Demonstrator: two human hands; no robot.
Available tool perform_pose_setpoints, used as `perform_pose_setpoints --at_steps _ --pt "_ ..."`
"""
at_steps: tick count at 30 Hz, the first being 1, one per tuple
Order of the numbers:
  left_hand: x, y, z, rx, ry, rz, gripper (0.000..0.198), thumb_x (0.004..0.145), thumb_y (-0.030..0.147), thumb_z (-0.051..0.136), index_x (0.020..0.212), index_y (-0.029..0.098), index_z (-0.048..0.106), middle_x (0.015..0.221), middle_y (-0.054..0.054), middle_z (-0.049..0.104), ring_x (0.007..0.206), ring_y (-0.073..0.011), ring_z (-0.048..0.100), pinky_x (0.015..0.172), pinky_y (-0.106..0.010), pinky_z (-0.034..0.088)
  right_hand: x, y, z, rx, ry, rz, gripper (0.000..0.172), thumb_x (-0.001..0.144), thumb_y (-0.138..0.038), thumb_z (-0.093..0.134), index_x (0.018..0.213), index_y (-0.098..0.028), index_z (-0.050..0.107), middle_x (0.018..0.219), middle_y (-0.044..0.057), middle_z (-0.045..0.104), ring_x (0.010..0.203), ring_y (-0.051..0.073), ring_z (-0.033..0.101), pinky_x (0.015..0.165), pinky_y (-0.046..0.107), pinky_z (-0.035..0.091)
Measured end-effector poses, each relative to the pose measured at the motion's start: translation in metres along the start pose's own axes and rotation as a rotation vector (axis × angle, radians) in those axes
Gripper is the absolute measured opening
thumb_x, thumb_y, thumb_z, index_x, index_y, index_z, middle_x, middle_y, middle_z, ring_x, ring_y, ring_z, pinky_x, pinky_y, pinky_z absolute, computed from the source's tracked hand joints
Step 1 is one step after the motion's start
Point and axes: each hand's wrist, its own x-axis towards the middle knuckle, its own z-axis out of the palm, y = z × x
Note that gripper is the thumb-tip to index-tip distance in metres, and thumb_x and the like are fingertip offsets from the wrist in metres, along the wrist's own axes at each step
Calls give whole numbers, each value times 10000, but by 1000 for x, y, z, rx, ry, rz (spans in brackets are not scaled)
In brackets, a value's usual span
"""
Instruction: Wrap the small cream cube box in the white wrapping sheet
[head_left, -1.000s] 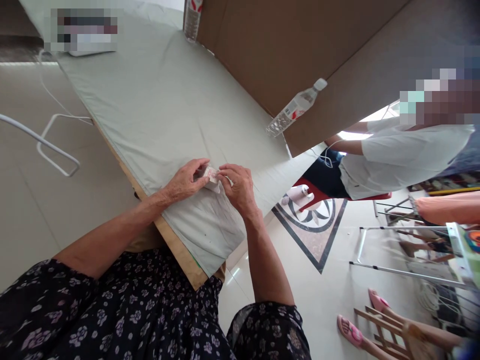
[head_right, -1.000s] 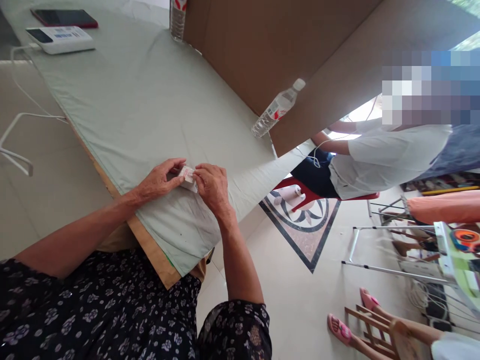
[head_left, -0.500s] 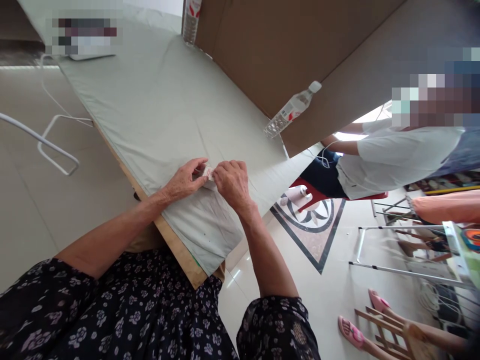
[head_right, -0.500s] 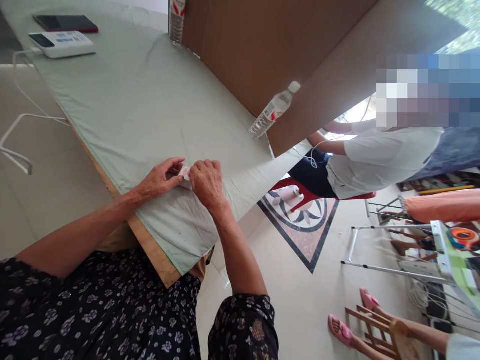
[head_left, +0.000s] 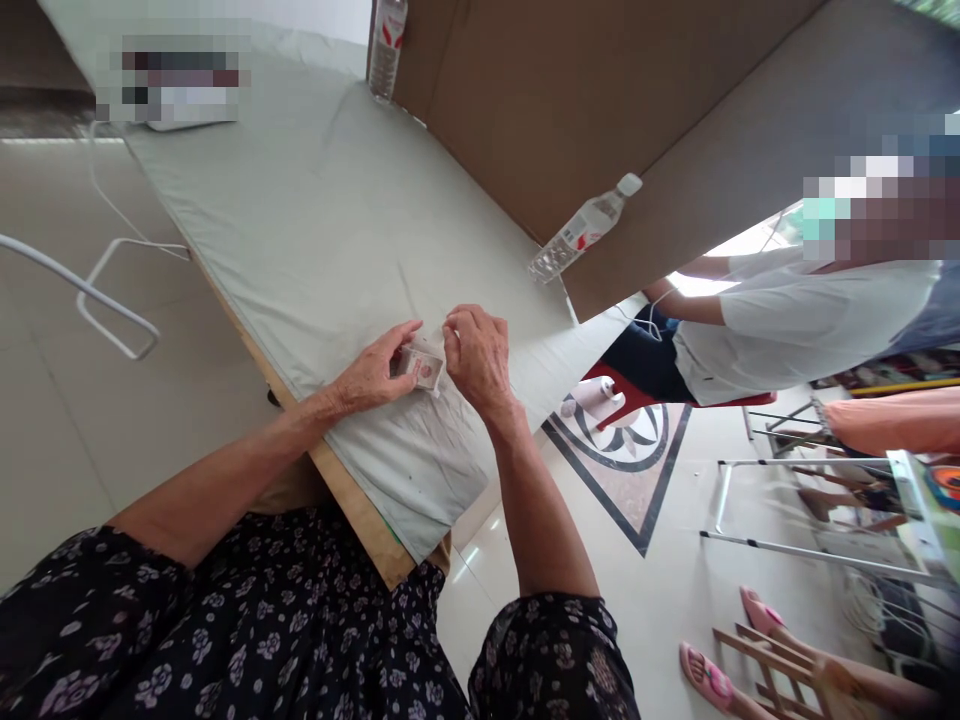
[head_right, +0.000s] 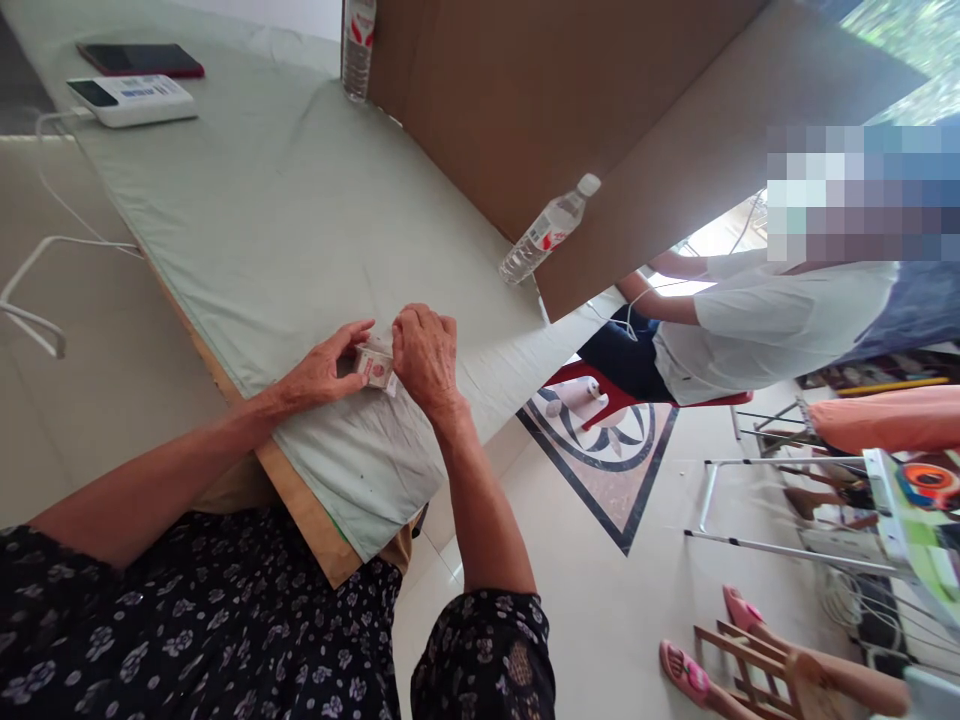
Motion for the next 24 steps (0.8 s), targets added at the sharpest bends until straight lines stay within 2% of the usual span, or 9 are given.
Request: perform_pose_setpoints --at_steps 4,11,17,20,24 --pt "0 1 1 -12 0 49 856 751 234 646 1577 201 422 1475 -145 581 1341 -277 584 1101 -417 505 11 6 -3 34 31 12 185 1047 -191 418 968 -228 582 1167 102 712 1096 231 629 974 393 403" --pt "-1 4 -1 33 3 158 740 732 183 652 1459 232 522 1452 -127 574 1245 -249 598 1097 -423 493 42 25 1 90 53 51 172 1016 -201 435 944 -235 587 1131 103 704 1080 241 619 918 391 440" --pt "-1 5 -4 -36 -43 -4 683 758 348 702 1405 186 556 1331 -135 651 1124 -269 654 1024 -449 538 66 40 18 198 80 172 156 969 -205 473 852 -238 572 999 76 706 946 216 619 873 370 458" --pt "1 5 -6 -74 -68 -81 710 754 427 709 1395 149 584 1328 -155 671 1188 -307 656 1065 -479 523 63 44 17 274 127 277 133 939 -220 510 818 -234 565 938 59 701 887 201 613 848 356 460" --pt "4 3 -7 -104 -58 -125 777 736 474 711 1409 100 602 1360 -184 670 1243 -334 649 1100 -496 506 31 35 1 433 230 381 139 957 -321 522 896 -227 604 874 22 684 783 165 599 776 321 459"
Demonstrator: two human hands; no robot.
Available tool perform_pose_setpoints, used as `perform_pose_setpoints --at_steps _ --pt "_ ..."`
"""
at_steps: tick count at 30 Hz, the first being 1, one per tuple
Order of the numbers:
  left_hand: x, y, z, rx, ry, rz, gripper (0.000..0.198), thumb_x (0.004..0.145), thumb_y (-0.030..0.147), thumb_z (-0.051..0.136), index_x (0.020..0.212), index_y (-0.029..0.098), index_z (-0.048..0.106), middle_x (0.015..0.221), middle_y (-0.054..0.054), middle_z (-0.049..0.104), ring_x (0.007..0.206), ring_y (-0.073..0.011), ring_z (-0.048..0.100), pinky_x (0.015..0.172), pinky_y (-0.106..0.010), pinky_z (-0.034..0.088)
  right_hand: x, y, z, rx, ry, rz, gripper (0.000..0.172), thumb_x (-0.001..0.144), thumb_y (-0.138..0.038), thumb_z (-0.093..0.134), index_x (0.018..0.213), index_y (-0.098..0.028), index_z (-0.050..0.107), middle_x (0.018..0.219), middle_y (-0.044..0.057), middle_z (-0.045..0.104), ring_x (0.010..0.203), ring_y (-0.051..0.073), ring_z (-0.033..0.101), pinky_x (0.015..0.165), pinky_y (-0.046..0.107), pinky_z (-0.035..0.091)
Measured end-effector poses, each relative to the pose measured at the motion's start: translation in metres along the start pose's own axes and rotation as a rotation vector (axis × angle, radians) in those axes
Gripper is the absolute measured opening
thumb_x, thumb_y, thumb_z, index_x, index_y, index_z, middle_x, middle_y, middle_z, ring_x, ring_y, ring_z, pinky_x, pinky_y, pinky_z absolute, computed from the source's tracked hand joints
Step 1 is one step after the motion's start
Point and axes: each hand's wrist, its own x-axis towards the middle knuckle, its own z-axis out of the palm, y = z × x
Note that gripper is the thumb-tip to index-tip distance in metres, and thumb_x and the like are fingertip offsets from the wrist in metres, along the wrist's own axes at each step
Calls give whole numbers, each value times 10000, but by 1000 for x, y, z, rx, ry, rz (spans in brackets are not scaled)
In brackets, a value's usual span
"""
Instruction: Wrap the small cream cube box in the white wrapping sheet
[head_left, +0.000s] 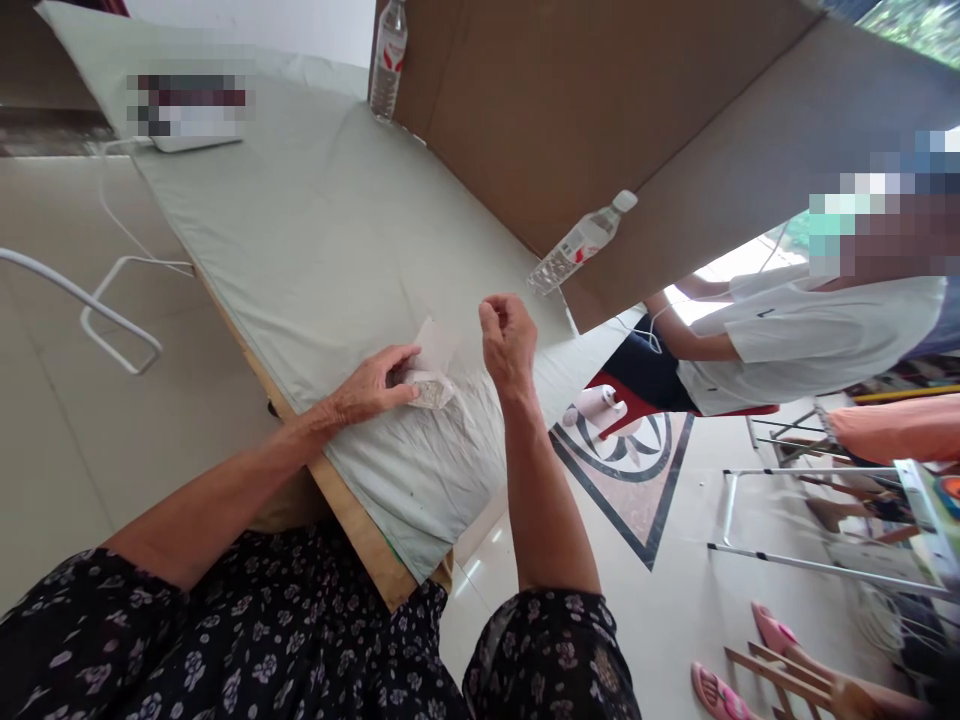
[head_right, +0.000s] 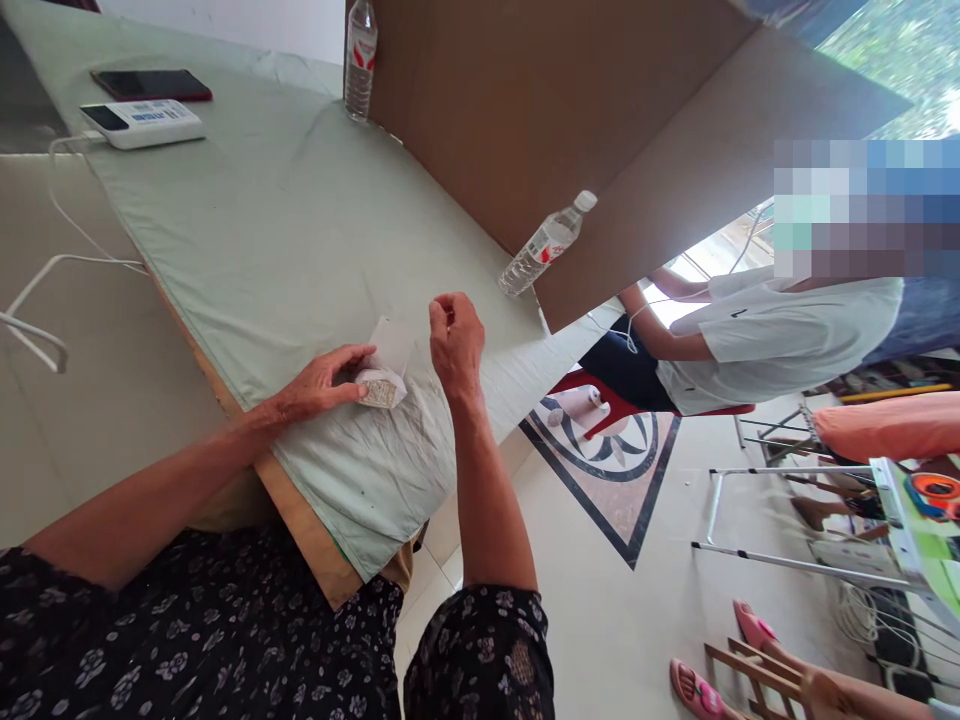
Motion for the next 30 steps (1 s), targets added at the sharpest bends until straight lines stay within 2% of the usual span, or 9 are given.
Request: perform_pose_setpoints --at_steps 2,4,8,14,19,22,25,28,30 --pt "0 -1 0 -42 2 -9 808 726 474 726 1427 93 597 1388 -187 662 1271 -341 640 1122 -500 494 -22 -5 -8 73 -34 43 178 950 -379 555 873 -230 614 775 -9 657 692 146 566 707 300 443" --pt "0 -1 0 -113 7 -20 812 720 466 749 1436 113 600 1391 -171 672 1278 -342 642 1132 -509 488 -40 -11 -9 94 -179 72 210 917 -406 617 806 -228 625 706 -24 643 649 137 552 664 289 420" --pt "1 -2 -3 -310 31 -41 772 719 439 779 1414 138 630 1324 -150 718 1274 -342 653 1110 -504 505 -55 -19 6 44 -387 104 271 899 -438 681 744 -221 636 698 -19 666 651 135 568 647 284 396" --pt "9 6 -5 -430 81 -96 631 698 409 779 1272 157 704 1198 -114 756 1175 -299 695 1060 -477 531 -52 -22 25 -70 -376 100 315 856 -510 742 806 -230 608 756 -11 682 694 153 588 657 288 393" --pt "22 17 -5 -416 124 -126 547 683 397 761 1164 139 715 1094 -101 756 1022 -248 704 971 -436 554 -55 -8 24 202 -302 140 194 908 -343 573 751 -229 582 714 -27 630 678 133 553 668 277 411" --pt "27 16 -4 -266 237 -151 552 693 439 734 1144 124 691 1026 -96 729 938 -228 676 904 -415 555 -58 4 19 384 -185 226 201 894 -375 552 760 -229 584 713 -21 626 659 133 561 675 281 460" --pt "26 17 -3 89 344 -97 532 701 508 749 1091 153 682 1109 -107 671 980 -243 651 903 -418 552 -63 13 15 464 -80 305 218 887 -417 564 784 -227 595 746 -4 663 659 136 593 689 290 507" --pt "21 19 -1 413 343 -55 513 679 553 809 1028 200 680 1184 -100 609 985 -249 636 911 -420 552 -68 16 17 488 -45 328 224 878 -433 575 790 -227 591 746 -1 665 652 132 600 675 286 514" --pt "19 20 -1 528 305 -88 424 678 527 817 929 215 679 1103 -83 615 901 -238 624 881 -409 547 -70 17 20 508 -26 312 227 876 -440 570 799 -228 587 728 -8 648 646 130 600 660 280 508"
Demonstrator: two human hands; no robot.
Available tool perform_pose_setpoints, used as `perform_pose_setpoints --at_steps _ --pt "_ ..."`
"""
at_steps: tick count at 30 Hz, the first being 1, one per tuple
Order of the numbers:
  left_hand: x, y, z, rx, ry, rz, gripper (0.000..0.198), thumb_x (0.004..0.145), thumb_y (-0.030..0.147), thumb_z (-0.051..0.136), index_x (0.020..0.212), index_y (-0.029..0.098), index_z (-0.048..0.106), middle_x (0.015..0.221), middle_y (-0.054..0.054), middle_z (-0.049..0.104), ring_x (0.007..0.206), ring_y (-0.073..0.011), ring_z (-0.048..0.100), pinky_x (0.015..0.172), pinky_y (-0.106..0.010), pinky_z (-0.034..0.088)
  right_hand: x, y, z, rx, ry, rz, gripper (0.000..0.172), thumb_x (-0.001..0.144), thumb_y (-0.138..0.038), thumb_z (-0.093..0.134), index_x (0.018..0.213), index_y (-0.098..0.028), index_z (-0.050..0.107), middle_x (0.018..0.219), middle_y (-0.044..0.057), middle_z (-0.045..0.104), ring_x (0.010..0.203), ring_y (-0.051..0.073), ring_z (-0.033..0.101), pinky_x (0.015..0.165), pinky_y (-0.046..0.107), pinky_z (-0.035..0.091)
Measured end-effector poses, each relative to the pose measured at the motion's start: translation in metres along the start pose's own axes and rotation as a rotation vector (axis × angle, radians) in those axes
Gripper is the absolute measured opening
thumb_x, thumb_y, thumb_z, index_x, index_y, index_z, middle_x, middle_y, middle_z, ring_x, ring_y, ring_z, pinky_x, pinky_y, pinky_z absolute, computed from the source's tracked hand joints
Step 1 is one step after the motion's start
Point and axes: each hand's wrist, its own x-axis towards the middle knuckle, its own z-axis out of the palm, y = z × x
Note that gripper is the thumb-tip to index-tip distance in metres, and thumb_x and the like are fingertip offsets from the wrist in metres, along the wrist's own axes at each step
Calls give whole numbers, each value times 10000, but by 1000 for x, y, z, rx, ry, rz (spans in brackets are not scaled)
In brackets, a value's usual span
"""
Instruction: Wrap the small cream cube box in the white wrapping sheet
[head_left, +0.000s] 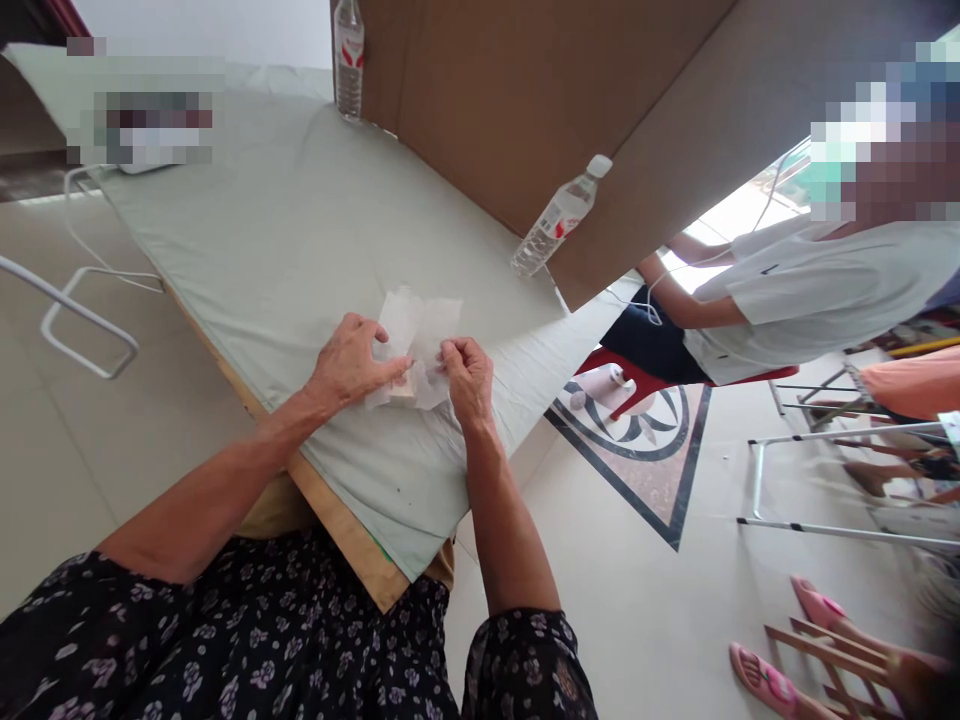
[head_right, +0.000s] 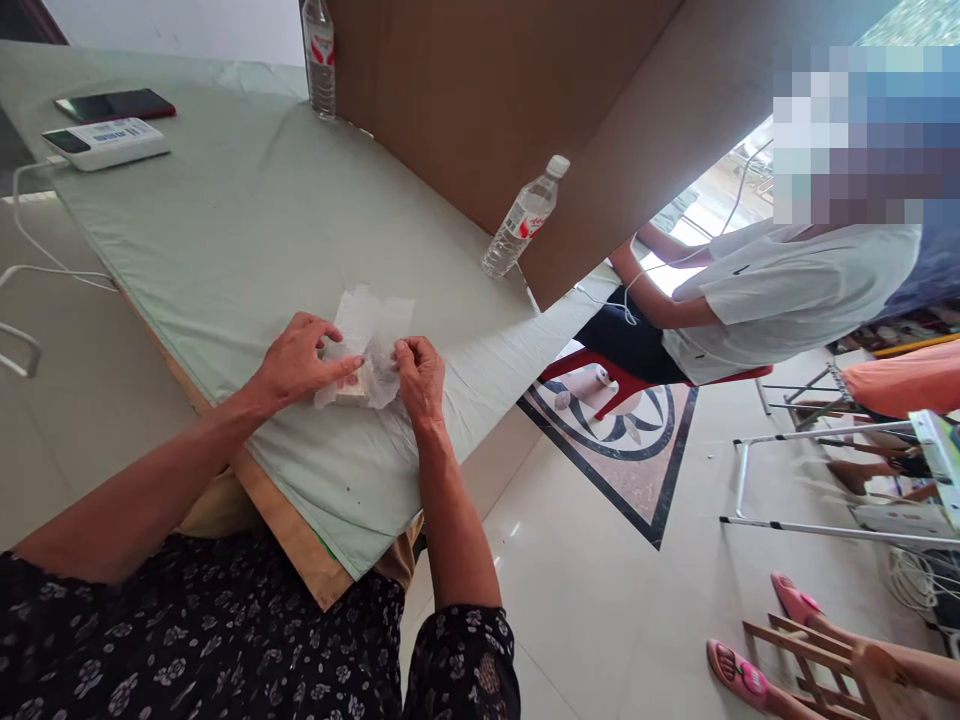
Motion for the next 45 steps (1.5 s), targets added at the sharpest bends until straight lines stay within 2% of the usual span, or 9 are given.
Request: perform_pose_setpoints --at_steps 5,12,20,24,29,36,40,43,45 --pt "8 -2 -13 118 -94 -6 161 772 339 622 668 216 616 791 -42 649 748 -207 586 780 -349 506 5 3 -4 -22 79 -68 220 882 -436 559 803 -231 579 668 -37 605 624 118 570 645 263 490" --pt "24 -1 -37 136 118 -100 146 821 307 559 748 204 633 826 -41 716 761 -190 613 795 -334 504 37 11 -20 -77 148 -58 191 851 -394 578 776 -218 591 628 -53 578 576 108 523 625 263 459" --pt "5 26 -8 106 -85 61 400 750 539 735 944 194 674 1045 -73 733 770 -190 632 802 -352 512 45 43 -29 -110 152 40 236 783 -443 598 795 -209 626 668 -32 607 636 132 533 647 275 446" --pt "12 33 3 135 -154 -7 132 790 333 640 774 201 632 839 -30 710 727 -182 594 731 -324 473 38 45 -32 -98 164 46 240 790 -447 599 805 -210 632 663 -37 609 623 128 536 644 275 452" --pt "28 19 -14 61 -5 -99 119 781 250 589 672 203 576 705 -2 655 679 -159 557 715 -317 456 43 38 -29 -54 167 -5 205 824 -409 571 830 -211 621 659 -44 602 605 119 546 646 277 476" --pt "43 -4 -32 201 76 -186 69 777 235 637 844 221 634 819 -43 686 795 -221 630 802 -377 512 49 30 -31 -230 262 1 197 795 -322 608 952 -205 632 828 15 684 737 157 606 771 333 517" --pt "27 8 -31 179 197 138 252 849 222 561 1085 218 651 1017 -79 720 970 -248 668 918 -408 542 29 13 -38 -213 206 -145 332 884 -473 615 1082 -210 660 1009 71 742 879 184 661 806 338 542" --pt "23 25 -22 190 48 416 326 898 240 499 1180 198 658 1171 -102 734 1157 -262 649 1051 -425 507 23 0 -31 -224 -29 -160 447 900 -575 634 1166 -219 680 1119 91 759 1010 214 685 847 360 555" --pt "28 33 -17 222 -105 455 439 911 255 467 1317 174 613 1297 -123 713 1242 -273 629 1081 -437 494 25 -4 -25 -253 -132 -134 513 854 -563 701 1221 -205 681 1123 95 762 1021 226 687 881 383 554"
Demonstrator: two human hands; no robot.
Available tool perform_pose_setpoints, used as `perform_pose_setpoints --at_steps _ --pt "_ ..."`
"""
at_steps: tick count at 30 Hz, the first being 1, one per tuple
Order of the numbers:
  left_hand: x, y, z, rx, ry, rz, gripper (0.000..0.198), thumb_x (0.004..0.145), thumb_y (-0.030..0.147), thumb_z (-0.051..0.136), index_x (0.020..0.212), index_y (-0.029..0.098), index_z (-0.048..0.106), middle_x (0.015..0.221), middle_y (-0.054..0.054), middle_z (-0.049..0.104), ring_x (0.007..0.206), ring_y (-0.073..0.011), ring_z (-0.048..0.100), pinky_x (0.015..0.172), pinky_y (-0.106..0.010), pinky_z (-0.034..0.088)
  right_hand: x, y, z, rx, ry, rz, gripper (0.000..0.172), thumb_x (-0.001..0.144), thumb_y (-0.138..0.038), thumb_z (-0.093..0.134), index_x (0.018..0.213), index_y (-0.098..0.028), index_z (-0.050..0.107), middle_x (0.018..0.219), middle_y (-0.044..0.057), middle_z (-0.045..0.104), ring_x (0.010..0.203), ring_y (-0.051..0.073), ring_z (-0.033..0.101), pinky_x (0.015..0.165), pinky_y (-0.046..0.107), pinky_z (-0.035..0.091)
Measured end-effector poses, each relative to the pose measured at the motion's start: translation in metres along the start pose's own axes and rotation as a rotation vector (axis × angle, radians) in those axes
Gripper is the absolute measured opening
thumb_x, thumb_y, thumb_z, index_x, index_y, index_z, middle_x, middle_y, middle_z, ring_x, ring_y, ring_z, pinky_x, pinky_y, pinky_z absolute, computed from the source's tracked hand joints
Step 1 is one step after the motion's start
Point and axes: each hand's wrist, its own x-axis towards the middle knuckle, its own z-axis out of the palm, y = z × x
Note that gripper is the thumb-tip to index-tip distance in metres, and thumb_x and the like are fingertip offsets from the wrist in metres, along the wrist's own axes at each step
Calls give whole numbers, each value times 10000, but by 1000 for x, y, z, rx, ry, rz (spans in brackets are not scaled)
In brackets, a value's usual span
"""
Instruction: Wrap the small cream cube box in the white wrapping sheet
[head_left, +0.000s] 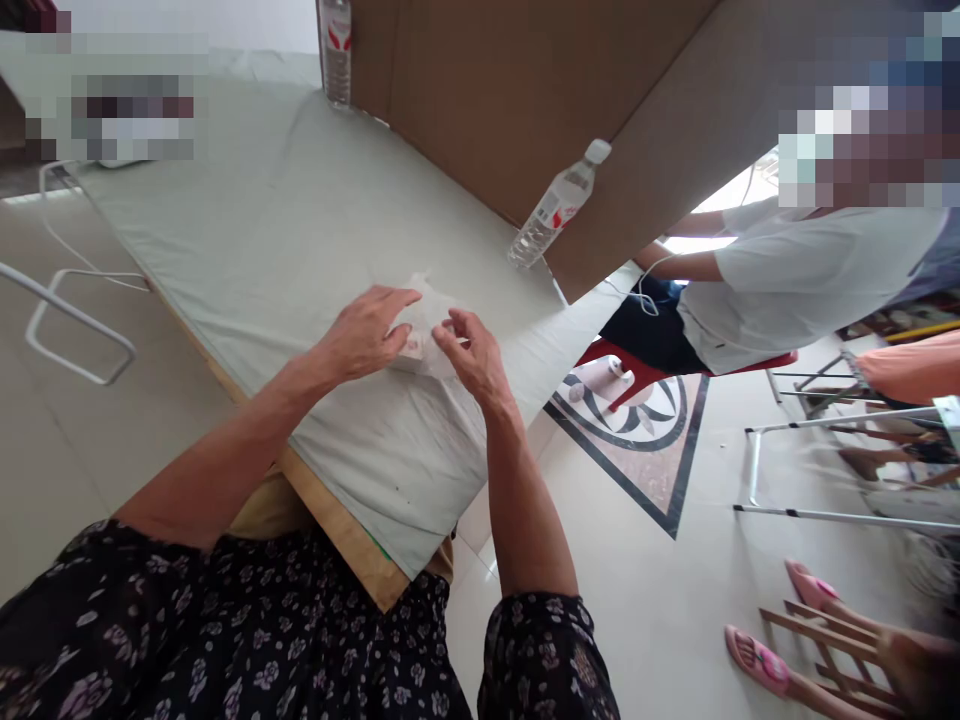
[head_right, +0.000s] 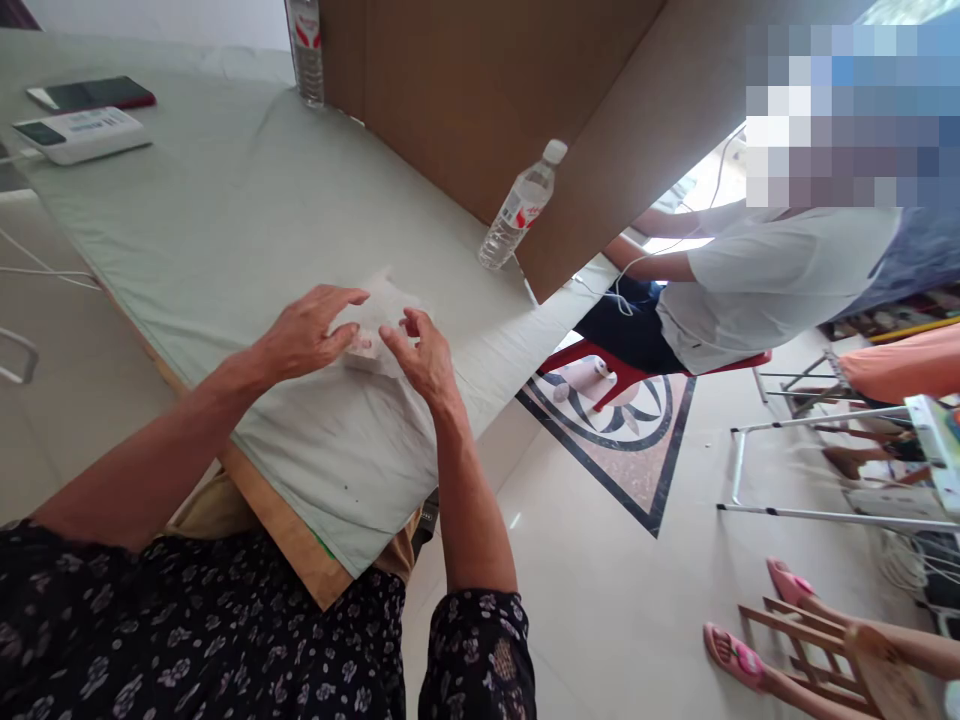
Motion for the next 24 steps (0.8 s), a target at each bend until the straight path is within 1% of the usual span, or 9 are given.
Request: perform_pose_setpoints --at_steps 3,6,8,11,14,16,18,21,24 --pt "8 -6 -2 7 -253 -79 522 971 378 406 1418 158 561 1201 -126 759 1132 -287 689 1005 -435 525 -3 -8 1 -1 -57 -24 446 849 -445 715 1214 -189 705 981 56 768 895 192 679 884 372 546" --pt "5 -19 -13 -68 -265 -154 560 1016 526 301 1287 191 658 1147 -112 777 928 -259 731 894 -386 541 -25 -17 -6 36 -185 -126 287 906 -362 655 1140 -232 758 931 16 768 848 158 672 869 328 539" --pt "-1 -27 -19 -166 -290 -237 630 1027 577 224 1110 196 719 1056 -96 788 715 -211 714 786 -351 540 -44 -22 -11 25 -384 -154 231 913 -333 653 1084 -252 785 933 10 782 869 162 696 868 319 542" --pt "-10 -31 -20 -50 -375 -287 517 973 568 385 1071 206 741 986 -81 784 759 -237 727 781 -349 529 -67 -23 -15 -51 -577 -121 196 899 -309 676 1036 -246 801 929 23 803 871 180 727 861 332 554" --pt "-15 -27 -13 146 -375 -209 451 858 476 597 1207 215 712 1093 -98 764 1045 -309 712 909 -380 526 -72 -18 -16 -97 -437 -66 193 922 -311 651 1027 -236 794 985 42 814 881 188 732 850 341 567" --pt "-18 -23 -6 182 -297 -105 505 831 433 649 1280 202 670 1228 -130 725 1205 -341 648 1023 -423 500 -64 -16 -13 -120 -269 -77 217 931 -313 640 1080 -237 777 1050 52 806 932 198 727 894 365 574" --pt "-20 -23 2 152 -231 -4 628 822 418 682 1396 184 580 1397 -159 649 1350 -362 558 1128 -464 443 -50 -14 -3 -173 -142 -133 325 901 -318 682 1213 -242 734 1227 79 768 1101 236 700 1000 415 555" --pt "-23 -27 13 102 -283 19 829 803 474 720 1514 158 435 1520 -191 560 1445 -376 489 1185 -483 399 -30 -10 20 -273 -144 -185 582 836 -304 750 1400 -229 626 1477 123 635 1352 297 582 1147 478 472" --pt "-29 -33 20 112 -381 -29 940 786 546 737 1539 104 390 1576 -238 502 1496 -395 443 1228 -494 354 -19 0 33 -303 -169 -183 529 845 -289 729 1361 -207 643 1387 138 683 1306 298 615 1162 479 453"
